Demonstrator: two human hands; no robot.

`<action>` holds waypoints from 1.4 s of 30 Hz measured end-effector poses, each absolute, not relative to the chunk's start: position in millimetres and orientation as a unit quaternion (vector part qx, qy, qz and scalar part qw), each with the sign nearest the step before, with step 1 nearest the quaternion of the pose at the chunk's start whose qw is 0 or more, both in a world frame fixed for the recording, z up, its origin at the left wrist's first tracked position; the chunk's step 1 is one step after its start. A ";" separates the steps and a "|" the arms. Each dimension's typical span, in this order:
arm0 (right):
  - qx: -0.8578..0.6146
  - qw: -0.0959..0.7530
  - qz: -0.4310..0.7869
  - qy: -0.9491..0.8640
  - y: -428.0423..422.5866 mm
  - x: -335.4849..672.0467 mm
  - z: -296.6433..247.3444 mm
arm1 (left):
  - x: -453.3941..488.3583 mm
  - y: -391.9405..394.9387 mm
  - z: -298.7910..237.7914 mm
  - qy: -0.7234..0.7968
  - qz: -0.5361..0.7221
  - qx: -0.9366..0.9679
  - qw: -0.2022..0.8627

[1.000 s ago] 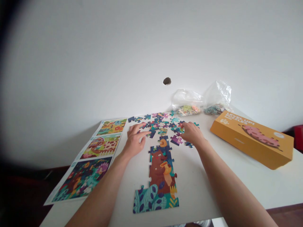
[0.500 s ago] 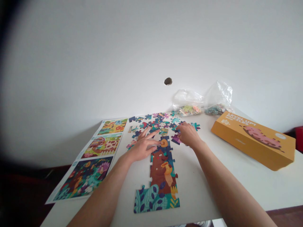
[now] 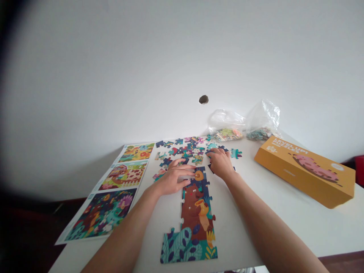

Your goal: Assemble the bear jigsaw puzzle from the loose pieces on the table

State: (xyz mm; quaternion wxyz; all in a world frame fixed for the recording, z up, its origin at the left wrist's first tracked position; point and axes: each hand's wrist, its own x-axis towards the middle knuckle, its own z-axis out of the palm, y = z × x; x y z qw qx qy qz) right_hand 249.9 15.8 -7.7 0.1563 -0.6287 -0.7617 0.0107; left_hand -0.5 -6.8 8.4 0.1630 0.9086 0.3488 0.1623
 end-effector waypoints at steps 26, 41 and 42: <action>-0.578 0.198 0.036 -0.791 9.3 231.5 -3.3 | -2.6 12.8 -16.1 0.545 0.233 0.805 0.011; -0.574 0.180 0.023 -0.798 11.4 227.9 -7.5 | 9.5 13.2 -13.6 0.533 0.193 0.824 0.001; -0.575 0.179 0.025 -0.798 11.3 227.6 -7.2 | 9.7 13.8 -14.3 0.533 0.199 0.822 0.004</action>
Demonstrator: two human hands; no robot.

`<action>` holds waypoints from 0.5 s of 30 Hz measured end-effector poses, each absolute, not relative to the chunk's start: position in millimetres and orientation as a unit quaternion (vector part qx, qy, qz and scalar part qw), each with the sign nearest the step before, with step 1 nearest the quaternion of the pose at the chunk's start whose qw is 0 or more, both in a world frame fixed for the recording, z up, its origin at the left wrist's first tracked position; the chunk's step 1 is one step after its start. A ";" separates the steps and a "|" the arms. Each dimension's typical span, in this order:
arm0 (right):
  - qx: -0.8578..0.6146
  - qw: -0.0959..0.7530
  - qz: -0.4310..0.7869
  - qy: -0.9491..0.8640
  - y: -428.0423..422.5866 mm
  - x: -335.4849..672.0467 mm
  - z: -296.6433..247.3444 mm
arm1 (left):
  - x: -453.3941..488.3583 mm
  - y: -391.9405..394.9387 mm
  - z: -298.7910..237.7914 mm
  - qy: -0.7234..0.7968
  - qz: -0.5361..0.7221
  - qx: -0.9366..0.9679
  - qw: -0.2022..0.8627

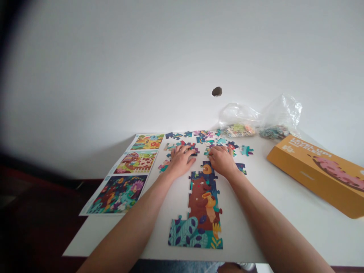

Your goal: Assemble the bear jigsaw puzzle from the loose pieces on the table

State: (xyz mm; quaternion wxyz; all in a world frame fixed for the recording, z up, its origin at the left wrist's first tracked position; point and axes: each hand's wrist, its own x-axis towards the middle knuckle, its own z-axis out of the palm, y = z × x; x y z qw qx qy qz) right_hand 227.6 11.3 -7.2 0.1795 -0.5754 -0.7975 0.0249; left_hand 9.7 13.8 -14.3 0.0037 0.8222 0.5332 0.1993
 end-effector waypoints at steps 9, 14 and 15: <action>-0.571 0.183 0.031 -0.799 13.7 229.5 -10.9 | 6.1 18.7 -21.5 0.529 0.246 0.812 0.003; -0.572 0.193 0.036 -0.796 14.3 230.7 -11.7 | 4.3 23.2 -25.5 0.519 0.279 0.808 -0.013; -0.569 0.201 0.037 -0.796 14.1 230.3 -11.2 | 4.1 24.0 -25.7 0.516 0.294 0.804 -0.019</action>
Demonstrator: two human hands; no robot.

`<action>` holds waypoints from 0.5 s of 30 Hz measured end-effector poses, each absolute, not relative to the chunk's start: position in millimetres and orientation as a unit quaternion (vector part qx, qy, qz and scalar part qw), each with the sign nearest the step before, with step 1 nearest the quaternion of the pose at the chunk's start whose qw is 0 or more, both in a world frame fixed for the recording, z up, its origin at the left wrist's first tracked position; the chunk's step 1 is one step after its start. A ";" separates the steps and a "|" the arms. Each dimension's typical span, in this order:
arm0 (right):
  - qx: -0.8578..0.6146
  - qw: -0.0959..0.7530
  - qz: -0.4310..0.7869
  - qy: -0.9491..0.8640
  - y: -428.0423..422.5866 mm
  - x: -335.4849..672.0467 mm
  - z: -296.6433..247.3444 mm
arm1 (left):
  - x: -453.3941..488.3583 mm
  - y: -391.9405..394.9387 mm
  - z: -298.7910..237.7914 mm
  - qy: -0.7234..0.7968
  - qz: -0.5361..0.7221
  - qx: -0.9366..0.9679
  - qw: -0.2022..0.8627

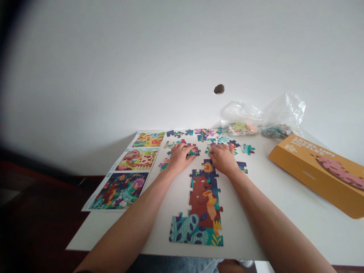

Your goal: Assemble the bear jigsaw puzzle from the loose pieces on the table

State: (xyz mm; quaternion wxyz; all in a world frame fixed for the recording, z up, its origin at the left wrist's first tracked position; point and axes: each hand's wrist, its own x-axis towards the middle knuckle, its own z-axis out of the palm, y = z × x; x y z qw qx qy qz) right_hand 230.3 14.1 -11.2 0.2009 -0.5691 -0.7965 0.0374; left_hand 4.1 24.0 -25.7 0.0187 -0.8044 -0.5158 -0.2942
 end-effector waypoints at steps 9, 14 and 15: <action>-0.477 0.434 0.232 -0.729 9.1 214.8 -4.4 | 7.5 18.9 -13.0 -0.360 -0.411 -0.837 -0.019; -0.464 0.404 0.406 -0.676 6.7 221.6 7.2 | 10.7 8.9 -7.2 -0.303 -0.404 -0.858 -0.095; -0.463 0.384 0.438 -0.668 5.5 226.5 12.2 | 10.5 6.8 -5.8 -0.304 -0.393 -0.860 -0.113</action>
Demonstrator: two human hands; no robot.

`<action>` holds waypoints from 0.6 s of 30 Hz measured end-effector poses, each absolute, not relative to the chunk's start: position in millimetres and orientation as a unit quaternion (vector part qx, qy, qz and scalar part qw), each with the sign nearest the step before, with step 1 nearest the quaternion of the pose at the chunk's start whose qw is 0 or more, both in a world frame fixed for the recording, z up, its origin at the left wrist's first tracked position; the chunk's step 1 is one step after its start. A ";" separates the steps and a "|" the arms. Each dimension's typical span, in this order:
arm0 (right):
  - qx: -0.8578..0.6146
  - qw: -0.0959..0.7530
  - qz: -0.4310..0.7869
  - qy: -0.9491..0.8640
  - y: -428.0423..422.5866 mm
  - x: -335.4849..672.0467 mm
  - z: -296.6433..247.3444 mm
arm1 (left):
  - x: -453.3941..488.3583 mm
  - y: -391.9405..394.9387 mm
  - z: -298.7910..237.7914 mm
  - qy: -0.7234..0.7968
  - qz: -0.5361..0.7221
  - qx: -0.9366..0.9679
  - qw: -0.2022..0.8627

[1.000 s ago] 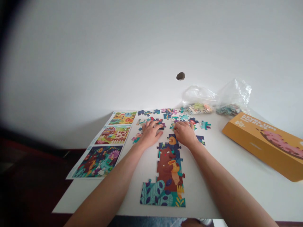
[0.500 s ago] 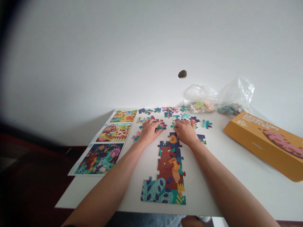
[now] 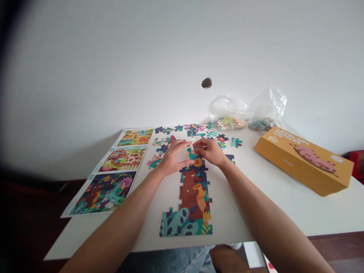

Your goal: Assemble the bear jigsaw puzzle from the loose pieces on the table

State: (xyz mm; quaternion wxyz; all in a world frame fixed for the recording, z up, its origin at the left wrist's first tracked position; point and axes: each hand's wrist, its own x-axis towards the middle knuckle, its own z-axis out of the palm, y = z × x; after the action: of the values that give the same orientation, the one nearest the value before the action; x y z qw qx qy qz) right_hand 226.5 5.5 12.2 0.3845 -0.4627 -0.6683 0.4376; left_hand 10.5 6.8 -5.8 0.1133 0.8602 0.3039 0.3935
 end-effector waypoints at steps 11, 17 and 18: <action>-0.407 0.040 0.609 -0.680 -8.1 271.5 47.2 | 9.6 -5.6 4.2 0.316 0.111 0.926 0.177; -0.388 -0.161 0.659 -0.624 -19.8 263.8 45.2 | 4.3 -2.9 0.8 0.339 0.130 0.918 0.158; -0.388 -0.184 0.658 -0.619 -22.6 261.4 45.8 | 3.7 -2.5 0.2 0.341 0.128 0.918 0.156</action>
State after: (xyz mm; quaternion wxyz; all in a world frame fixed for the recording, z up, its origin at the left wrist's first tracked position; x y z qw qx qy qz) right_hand 261.4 -22.6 45.8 -0.1836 -0.3880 -0.6187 0.6580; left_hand 3.7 -2.5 0.2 0.1555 0.9182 0.3412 0.1276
